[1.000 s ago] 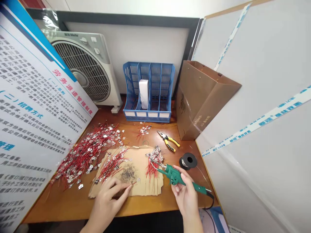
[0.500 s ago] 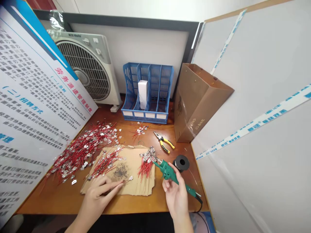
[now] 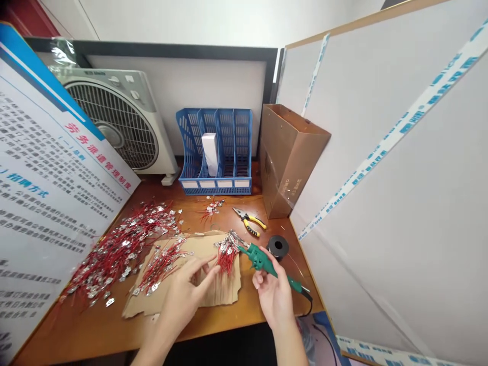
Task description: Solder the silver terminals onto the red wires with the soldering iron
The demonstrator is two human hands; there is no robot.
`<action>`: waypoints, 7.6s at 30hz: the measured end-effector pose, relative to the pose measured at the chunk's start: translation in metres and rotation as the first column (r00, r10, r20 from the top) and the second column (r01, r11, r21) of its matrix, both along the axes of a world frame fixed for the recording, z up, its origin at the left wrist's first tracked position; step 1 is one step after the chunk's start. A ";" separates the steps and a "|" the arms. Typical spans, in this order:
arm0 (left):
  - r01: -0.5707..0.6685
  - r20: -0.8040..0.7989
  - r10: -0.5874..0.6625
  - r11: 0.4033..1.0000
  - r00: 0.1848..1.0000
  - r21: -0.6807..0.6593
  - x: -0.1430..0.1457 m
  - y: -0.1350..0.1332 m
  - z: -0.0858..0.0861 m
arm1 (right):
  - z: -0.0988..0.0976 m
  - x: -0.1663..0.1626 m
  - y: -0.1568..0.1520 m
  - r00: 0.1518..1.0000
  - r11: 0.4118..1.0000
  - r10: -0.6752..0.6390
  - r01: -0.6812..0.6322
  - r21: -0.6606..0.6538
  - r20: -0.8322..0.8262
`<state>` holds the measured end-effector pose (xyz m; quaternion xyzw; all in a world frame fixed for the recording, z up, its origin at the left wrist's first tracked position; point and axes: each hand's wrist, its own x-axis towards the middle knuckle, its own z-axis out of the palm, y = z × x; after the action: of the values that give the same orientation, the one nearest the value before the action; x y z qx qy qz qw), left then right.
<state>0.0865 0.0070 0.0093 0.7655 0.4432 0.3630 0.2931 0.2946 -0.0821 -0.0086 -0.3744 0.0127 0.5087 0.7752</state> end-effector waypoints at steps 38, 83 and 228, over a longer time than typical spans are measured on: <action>-0.154 0.195 0.188 0.972 0.963 -0.177 -0.075 0.008 0.027 | -0.002 0.005 -0.003 0.998 0.998 -0.011 0.014 -0.056 0.065; 0.095 -0.435 -0.185 0.971 0.881 -0.220 -0.074 0.005 0.023 | 0.001 0.005 -0.004 0.998 0.998 0.023 -0.019 -0.062 0.065; 0.119 -0.421 -0.174 0.981 0.890 -0.154 -0.078 -0.002 0.002 | -0.020 -0.004 -0.029 0.529 0.908 0.406 -0.324 -0.266 0.745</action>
<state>0.0084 0.0046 0.0108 0.8385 0.4596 0.1325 0.2610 0.2903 -0.1107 -0.0285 -0.5889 -0.3824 0.4417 0.5584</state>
